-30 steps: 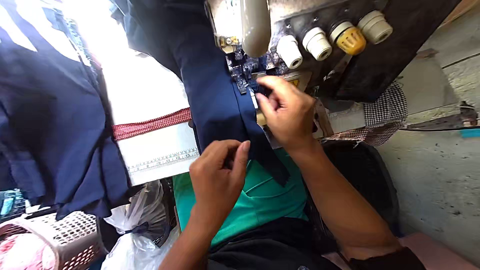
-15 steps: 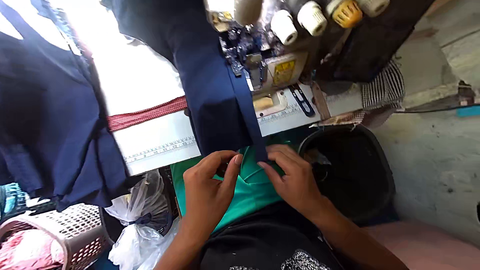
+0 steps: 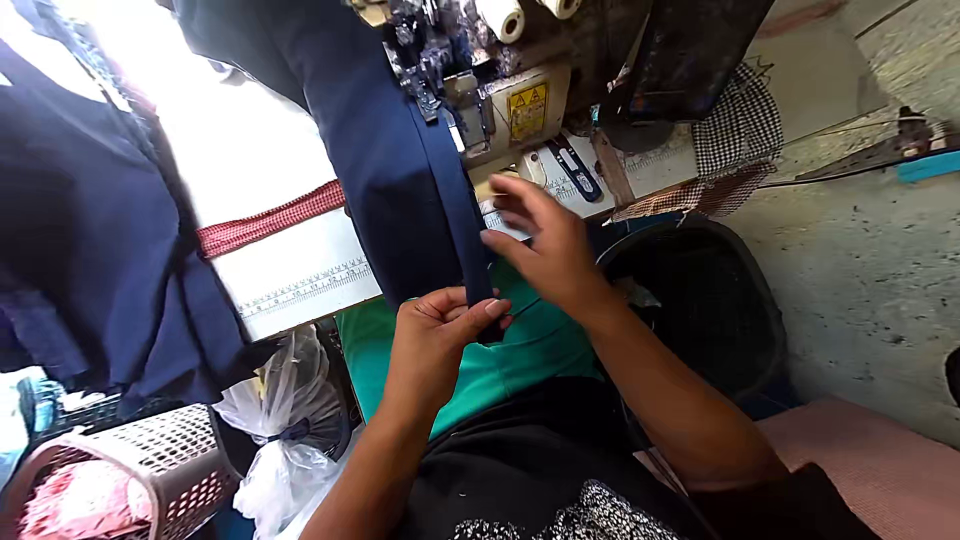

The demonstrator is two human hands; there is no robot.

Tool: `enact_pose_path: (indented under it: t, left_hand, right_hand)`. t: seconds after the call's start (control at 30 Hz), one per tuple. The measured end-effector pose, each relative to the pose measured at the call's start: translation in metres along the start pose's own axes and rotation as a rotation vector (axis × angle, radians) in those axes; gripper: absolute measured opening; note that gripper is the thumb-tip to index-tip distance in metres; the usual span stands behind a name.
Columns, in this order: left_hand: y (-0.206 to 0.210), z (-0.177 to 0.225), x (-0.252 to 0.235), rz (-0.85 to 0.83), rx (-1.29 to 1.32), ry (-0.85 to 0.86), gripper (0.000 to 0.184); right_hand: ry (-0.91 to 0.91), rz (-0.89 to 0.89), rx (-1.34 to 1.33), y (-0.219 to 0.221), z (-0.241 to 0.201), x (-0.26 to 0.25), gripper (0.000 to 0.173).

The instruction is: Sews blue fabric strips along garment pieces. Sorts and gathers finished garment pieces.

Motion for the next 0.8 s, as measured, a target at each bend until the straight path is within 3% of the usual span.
enact_pose_path:
  t: [0.03, 0.1, 0.23, 0.4, 0.67, 0.8]
  left_hand:
    - [0.001, -0.004, -0.002, 0.002, 0.000, -0.001, 0.008]
    - [0.001, -0.012, -0.001, -0.030, -0.057, 0.045, 0.007]
    - [0.000, -0.030, 0.041, -0.085, -0.248, 0.160, 0.019]
    - [0.005, -0.053, 0.073, -0.166, -0.283, 0.128, 0.016]
    - [0.009, -0.070, 0.066, -0.241, -0.037, -0.043, 0.013]
    - [0.011, -0.077, 0.068, -0.228, 0.063, -0.137, 0.010]
  right_hand:
    - [0.021, -0.047, -0.137, 0.013, 0.006, -0.006, 0.055]
    - [0.096, -0.104, -0.241, 0.029, 0.009, -0.001, 0.038]
    - [0.282, -0.087, -0.325, 0.027, 0.014, 0.060, 0.014]
    - [0.401, -0.043, -0.484, 0.018, 0.006, 0.118, 0.016]
    - [0.502, -0.034, -0.521, 0.015, 0.008, 0.142, 0.009]
    - [0.448, -0.089, -0.458, 0.013, 0.004, 0.148, 0.013]
Point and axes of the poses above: each hand's wrist, its own x-axis away from the middle knuckle, its own y-axis out of the palm, z = x × y, the point moved 9 cm from there along -x, towards the middle knuckle
